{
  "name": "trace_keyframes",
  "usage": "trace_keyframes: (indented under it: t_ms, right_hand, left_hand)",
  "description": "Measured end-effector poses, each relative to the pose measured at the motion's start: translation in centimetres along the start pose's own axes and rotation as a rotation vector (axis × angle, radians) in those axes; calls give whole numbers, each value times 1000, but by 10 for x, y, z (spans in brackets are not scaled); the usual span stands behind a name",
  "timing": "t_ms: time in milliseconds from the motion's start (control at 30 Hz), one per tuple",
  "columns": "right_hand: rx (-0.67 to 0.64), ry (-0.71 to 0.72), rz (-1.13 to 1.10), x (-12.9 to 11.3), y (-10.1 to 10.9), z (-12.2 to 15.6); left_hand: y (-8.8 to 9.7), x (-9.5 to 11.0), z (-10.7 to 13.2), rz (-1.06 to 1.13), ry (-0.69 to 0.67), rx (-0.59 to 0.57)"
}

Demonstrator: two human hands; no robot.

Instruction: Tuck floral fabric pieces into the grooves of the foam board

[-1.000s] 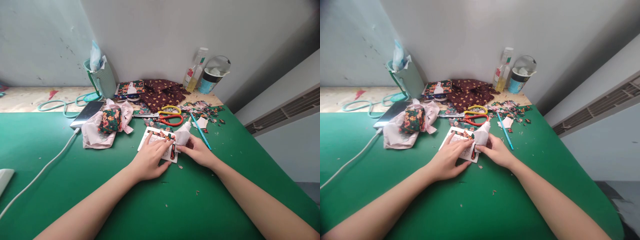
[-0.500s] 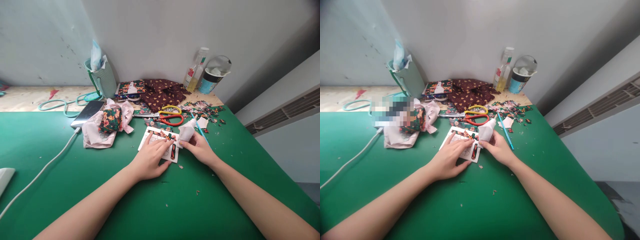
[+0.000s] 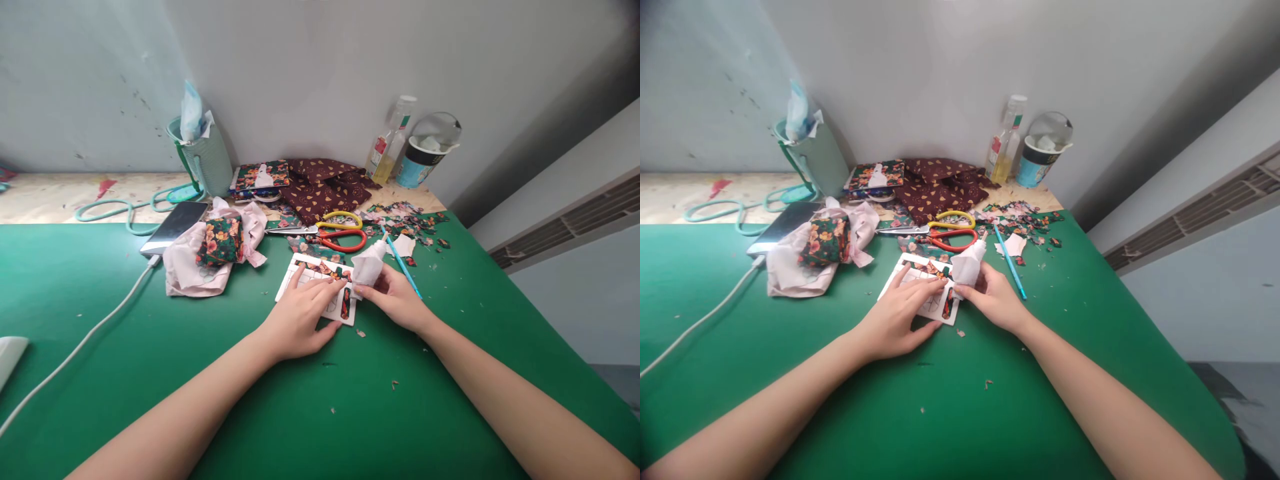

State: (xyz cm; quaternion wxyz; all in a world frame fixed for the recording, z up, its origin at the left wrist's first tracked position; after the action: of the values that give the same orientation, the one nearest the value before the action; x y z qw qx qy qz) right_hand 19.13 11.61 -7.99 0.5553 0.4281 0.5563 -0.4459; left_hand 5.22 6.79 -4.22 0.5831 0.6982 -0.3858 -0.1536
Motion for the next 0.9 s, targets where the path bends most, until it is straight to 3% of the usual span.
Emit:
trace_keyframes:
  t_ms: [633, 900]
  right_hand:
    - [-40, 13, 15, -4, -5, 1]
    - [-2, 15, -4, -1, 1, -1]
  left_hand:
    - [0, -1, 0, 31, 5, 10]
    - [1, 0, -1, 26, 6, 8]
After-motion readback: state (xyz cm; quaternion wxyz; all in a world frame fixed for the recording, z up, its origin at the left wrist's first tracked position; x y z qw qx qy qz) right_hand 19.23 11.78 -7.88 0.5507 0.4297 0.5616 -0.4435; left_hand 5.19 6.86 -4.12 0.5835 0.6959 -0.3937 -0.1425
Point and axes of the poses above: each hand's wrist, its own z-axis away from the middle knuckle, its own y-axis out of the back of the hand, x = y × z, the point moved 9 cm from there along -z, towards the middle knuckle, and after that the axes turned 12 degrees about -z, right-handed, at the moved point
